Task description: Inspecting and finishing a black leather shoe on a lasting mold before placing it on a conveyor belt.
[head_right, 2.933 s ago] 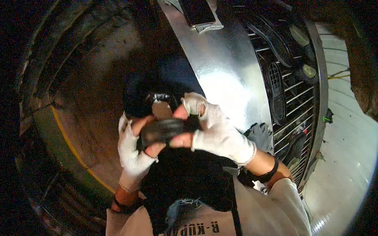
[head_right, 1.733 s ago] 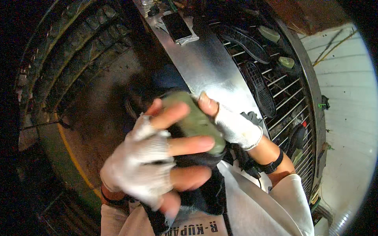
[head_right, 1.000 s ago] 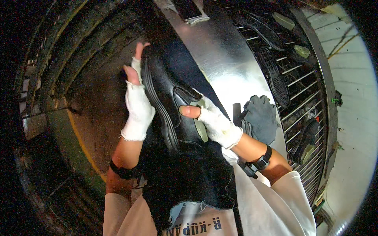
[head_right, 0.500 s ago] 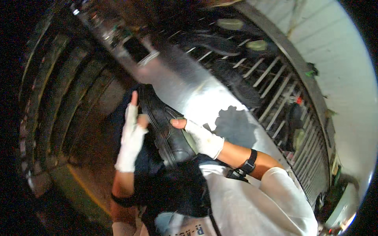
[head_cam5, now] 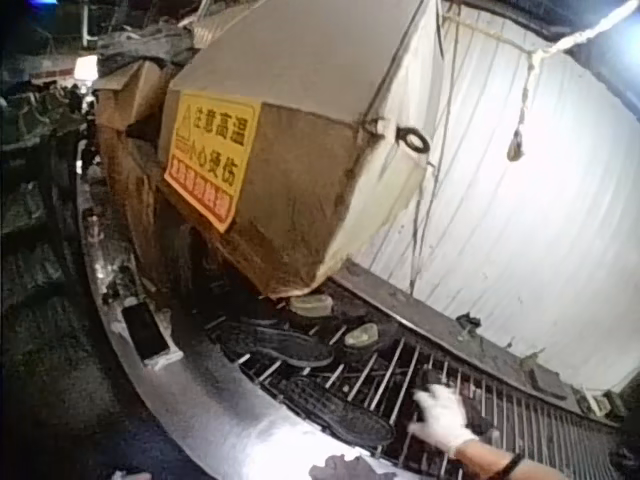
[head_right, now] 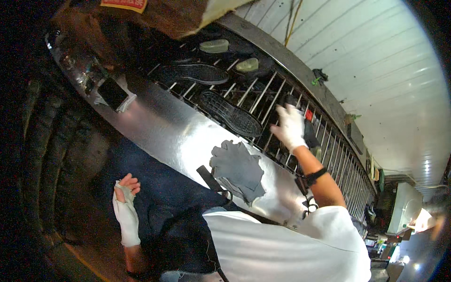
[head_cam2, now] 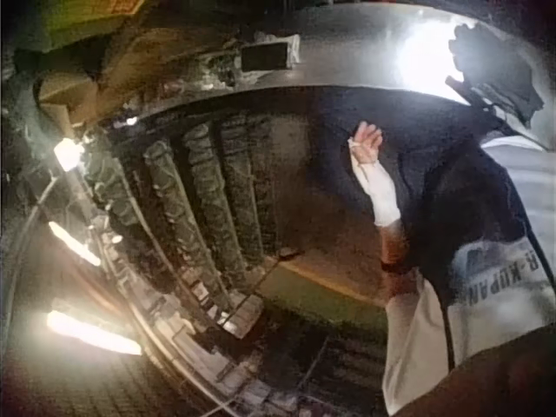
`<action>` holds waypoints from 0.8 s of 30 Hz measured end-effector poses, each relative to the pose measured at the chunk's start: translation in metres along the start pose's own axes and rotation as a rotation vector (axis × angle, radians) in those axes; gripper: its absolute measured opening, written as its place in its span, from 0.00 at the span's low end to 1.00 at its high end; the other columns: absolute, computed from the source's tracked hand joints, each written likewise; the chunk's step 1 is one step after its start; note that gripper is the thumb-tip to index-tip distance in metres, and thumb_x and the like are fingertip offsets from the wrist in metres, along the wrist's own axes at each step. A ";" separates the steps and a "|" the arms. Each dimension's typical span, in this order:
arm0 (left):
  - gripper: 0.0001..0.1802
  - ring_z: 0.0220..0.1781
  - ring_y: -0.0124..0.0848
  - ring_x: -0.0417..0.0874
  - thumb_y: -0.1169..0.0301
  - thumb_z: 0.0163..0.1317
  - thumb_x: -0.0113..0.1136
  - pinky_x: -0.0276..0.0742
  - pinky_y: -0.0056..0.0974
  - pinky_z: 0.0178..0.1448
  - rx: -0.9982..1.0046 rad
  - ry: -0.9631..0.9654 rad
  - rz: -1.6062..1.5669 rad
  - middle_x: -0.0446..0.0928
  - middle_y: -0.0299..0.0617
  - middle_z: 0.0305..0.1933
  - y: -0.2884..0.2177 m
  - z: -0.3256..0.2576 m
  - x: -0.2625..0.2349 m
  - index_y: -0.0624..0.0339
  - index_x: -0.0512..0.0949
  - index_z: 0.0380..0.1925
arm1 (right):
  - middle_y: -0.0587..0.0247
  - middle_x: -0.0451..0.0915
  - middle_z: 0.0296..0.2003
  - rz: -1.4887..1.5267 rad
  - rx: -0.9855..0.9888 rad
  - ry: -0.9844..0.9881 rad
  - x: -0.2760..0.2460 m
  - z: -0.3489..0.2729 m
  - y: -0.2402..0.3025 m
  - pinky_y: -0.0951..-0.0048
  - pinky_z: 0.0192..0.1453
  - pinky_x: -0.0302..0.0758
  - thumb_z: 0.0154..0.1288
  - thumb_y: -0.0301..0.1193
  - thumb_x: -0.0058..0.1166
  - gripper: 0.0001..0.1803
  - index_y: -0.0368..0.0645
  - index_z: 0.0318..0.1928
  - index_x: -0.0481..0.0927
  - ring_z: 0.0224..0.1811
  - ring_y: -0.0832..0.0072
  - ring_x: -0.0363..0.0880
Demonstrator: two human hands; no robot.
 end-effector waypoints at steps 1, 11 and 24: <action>0.37 0.50 0.35 0.78 0.44 0.74 0.36 0.73 0.39 0.58 -0.028 -0.013 -0.045 0.76 0.48 0.50 0.002 0.004 0.000 0.71 0.70 0.58 | 0.40 0.72 0.57 0.185 -0.041 0.017 0.004 0.008 0.034 0.58 0.66 0.68 0.49 0.44 0.66 0.39 0.40 0.61 0.72 0.62 0.48 0.70; 0.37 0.46 0.35 0.82 0.42 0.72 0.41 0.79 0.42 0.52 -0.097 0.003 -0.255 0.79 0.47 0.46 -0.016 0.024 0.020 0.68 0.70 0.58 | 0.46 0.79 0.48 0.646 -0.413 -0.005 -0.061 0.060 0.183 0.56 0.61 0.71 0.38 0.45 0.73 0.44 0.39 0.58 0.74 0.52 0.50 0.75; 0.27 0.56 0.34 0.75 0.67 0.67 0.58 0.70 0.36 0.62 -0.404 -0.276 -0.210 0.74 0.43 0.58 0.029 0.007 0.005 0.64 0.66 0.64 | 0.42 0.41 0.75 1.890 0.922 0.480 0.151 0.181 0.020 0.41 0.76 0.41 0.54 0.61 0.63 0.61 0.44 0.76 0.43 0.76 0.48 0.46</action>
Point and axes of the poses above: each hand's wrist, its own z-axis towards the middle knuckle, its own x-axis out of the palm, y = z × x, the point moved 8 cm from there along z, towards the middle knuckle
